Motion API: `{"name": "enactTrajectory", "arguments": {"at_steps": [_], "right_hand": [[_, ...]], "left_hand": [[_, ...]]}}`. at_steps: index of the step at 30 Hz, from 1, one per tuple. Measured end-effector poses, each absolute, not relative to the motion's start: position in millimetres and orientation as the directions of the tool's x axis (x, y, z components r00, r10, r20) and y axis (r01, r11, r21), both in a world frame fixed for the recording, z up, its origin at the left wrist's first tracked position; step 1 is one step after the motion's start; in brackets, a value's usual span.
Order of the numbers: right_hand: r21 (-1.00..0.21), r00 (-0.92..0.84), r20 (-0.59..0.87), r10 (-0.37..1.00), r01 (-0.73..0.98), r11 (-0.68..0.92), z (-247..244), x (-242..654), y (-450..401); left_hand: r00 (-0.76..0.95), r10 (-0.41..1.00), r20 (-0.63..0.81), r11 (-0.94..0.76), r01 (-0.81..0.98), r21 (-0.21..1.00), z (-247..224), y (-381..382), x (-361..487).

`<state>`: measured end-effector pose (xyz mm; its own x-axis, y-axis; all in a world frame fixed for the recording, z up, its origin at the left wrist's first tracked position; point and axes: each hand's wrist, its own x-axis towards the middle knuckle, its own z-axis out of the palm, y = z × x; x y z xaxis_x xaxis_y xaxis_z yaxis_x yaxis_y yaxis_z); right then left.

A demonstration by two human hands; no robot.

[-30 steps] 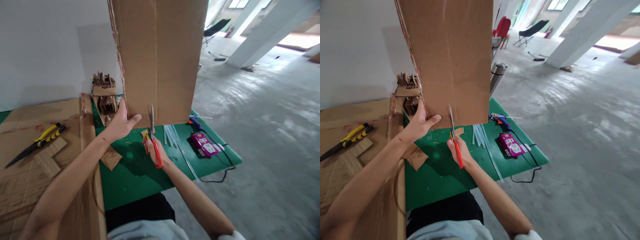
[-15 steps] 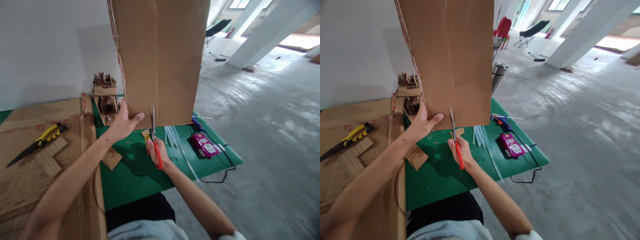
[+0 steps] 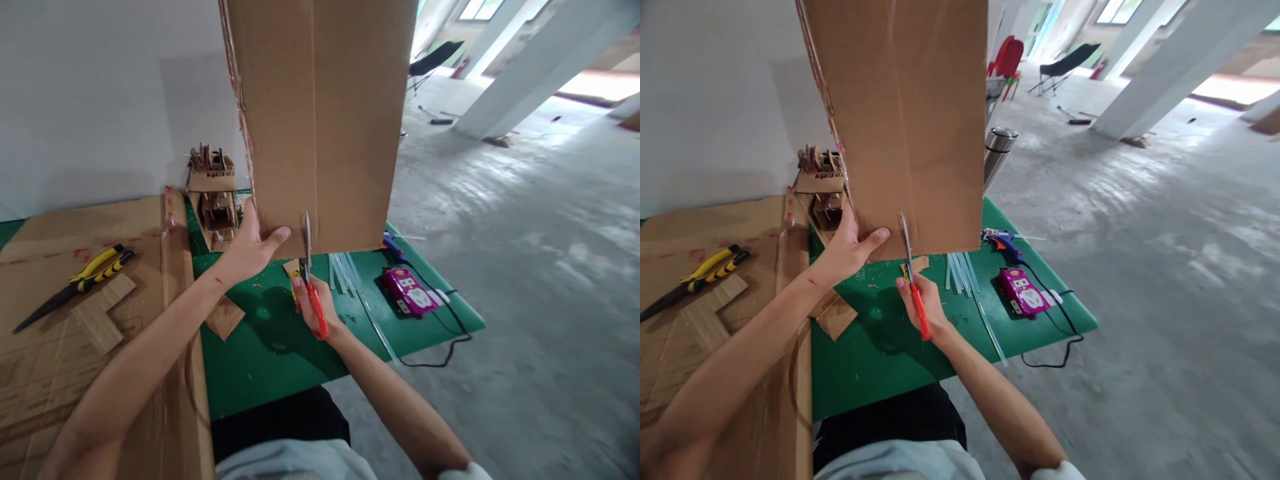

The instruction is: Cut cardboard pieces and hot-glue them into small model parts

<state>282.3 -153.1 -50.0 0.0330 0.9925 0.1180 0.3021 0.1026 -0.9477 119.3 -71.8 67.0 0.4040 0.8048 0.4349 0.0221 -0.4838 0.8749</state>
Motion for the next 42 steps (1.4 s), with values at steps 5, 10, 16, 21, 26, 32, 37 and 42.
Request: {"name": "enactTrajectory", "arguments": {"at_steps": [5,10,16,21,26,32,37,42], "right_hand": [[-0.956,0.037,0.107,0.994,0.279,0.093,-47,282,-153],[-0.952,0.042,0.119,0.992,0.288,0.101,-44,281,-154],[-0.962,0.048,0.105,0.993,0.257,0.089,-43,280,-153],[-0.969,0.054,0.102,0.993,0.232,0.087,-43,280,-153],[-0.975,0.055,0.079,0.995,0.213,0.066,-41,280,-154],[-0.975,0.050,0.089,0.995,0.209,0.077,-39,279,-155],[-0.973,0.068,0.074,0.995,0.226,0.057,-40,279,-154],[-0.974,0.082,0.066,0.994,0.223,0.046,-43,278,-154]], "left_hand": [[0.407,0.791,0.456,-0.499,-0.001,0.867,66,-72,119],[0.403,0.796,0.451,-0.500,0.019,0.866,66,-72,120],[0.409,0.795,0.447,-0.494,0.010,0.869,66,-72,120],[0.398,0.793,0.461,-0.502,-0.002,0.865,65,-72,120],[0.410,0.797,0.444,-0.494,0.021,0.869,66,-72,120],[0.410,0.800,0.439,-0.487,0.014,0.873,66,-72,119],[0.394,0.794,0.464,-0.499,-0.016,0.867,62,-69,119],[0.389,0.788,0.478,-0.509,-0.026,0.860,60,-67,119]]}}
